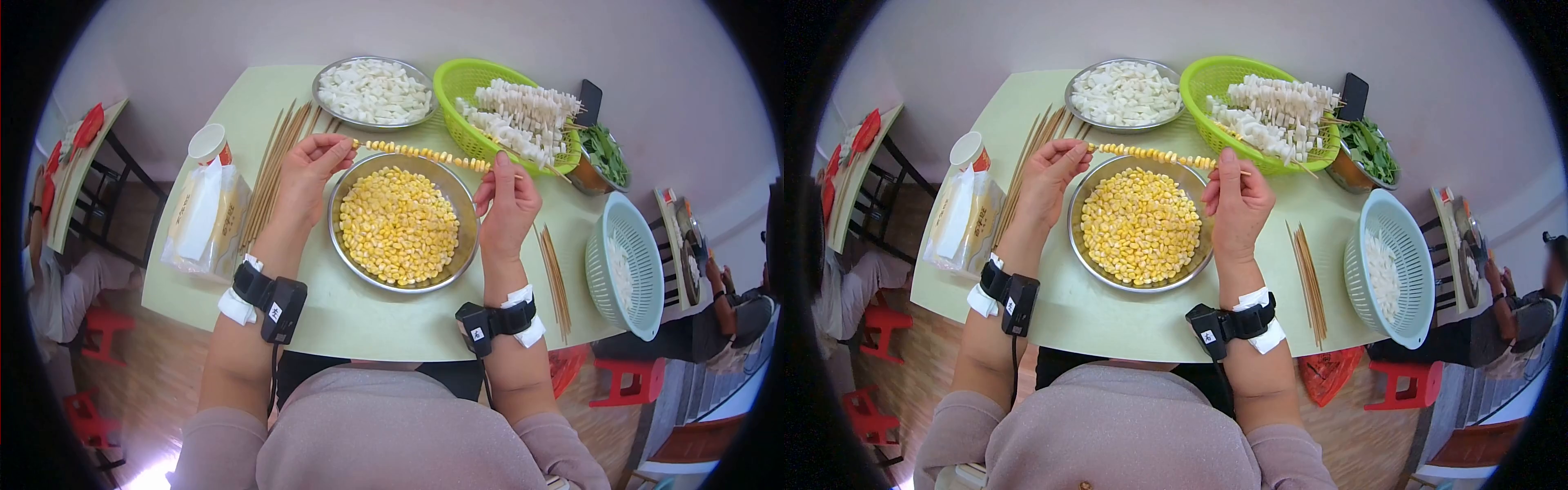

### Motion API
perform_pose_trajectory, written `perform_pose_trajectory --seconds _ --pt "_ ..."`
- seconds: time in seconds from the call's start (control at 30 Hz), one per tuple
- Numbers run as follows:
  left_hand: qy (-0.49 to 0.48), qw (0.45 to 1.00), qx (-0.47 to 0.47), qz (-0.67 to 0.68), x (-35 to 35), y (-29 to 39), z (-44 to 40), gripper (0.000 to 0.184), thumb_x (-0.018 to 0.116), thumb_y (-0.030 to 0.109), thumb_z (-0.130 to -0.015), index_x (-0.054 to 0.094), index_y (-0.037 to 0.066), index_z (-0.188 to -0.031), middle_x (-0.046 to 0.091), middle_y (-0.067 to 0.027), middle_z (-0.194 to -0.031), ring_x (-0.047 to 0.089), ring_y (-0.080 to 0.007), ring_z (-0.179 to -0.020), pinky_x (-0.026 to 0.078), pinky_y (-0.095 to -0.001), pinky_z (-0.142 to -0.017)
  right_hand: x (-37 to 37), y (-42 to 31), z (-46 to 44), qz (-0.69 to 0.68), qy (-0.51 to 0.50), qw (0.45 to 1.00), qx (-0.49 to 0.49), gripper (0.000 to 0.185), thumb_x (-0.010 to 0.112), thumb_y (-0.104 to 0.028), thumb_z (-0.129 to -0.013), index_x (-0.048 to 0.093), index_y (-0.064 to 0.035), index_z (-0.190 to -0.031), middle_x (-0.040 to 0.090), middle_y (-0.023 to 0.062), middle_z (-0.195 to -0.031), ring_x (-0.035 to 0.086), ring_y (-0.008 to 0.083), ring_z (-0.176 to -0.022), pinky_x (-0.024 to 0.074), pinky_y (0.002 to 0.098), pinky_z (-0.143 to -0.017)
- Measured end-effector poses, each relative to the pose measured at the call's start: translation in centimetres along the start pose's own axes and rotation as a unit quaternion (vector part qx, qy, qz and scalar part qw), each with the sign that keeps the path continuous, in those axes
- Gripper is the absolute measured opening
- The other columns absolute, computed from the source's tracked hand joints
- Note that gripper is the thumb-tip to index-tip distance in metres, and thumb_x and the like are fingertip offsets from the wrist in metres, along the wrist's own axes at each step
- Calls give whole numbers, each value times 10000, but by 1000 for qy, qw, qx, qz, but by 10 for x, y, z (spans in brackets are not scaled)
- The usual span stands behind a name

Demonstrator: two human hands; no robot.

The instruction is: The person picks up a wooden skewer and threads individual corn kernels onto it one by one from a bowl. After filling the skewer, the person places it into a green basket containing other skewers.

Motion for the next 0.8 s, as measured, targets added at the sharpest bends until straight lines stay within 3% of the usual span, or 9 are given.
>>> perform_pose_trajectory --seconds 0.37,0.63,0.8 --pt "6 993 86 -79 3 11 2 168 656 87 -810 613 1 -948 637 -58 -855 602 -121 -790 481 -233 -746 4 -5 6 40 -41 998 -24 215 587 -197 -885 586 -33 -746 540 1 -589 469 28 -464 330 164 -394" --pt "50 996 68 25 -4 10 1 178 642 72 -818 602 -6 -972 628 -69 -901 602 -137 -833 481 -245 -771 13 -5 10 38 -95 994 -28 173 608 -171 -870 592 -28 -775 553 7 -598 484 37 -477 356 160 -411" --pt "58 995 57 57 -5 14 2 184 642 65 -817 598 -11 -979 625 -69 -909 602 -140 -848 482 -247 -785 16 3 12 75 -112 991 27 265 590 -205 -884 590 -23 -690 526 5 -530 471 40 -426 339 166 -375"
Point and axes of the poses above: each hand's wrist, its own z-axis away from the middle knuckle, its own x-axis out of the palm, y = z × x, the point moved 5 cm from there along -z, towards the middle knuckle
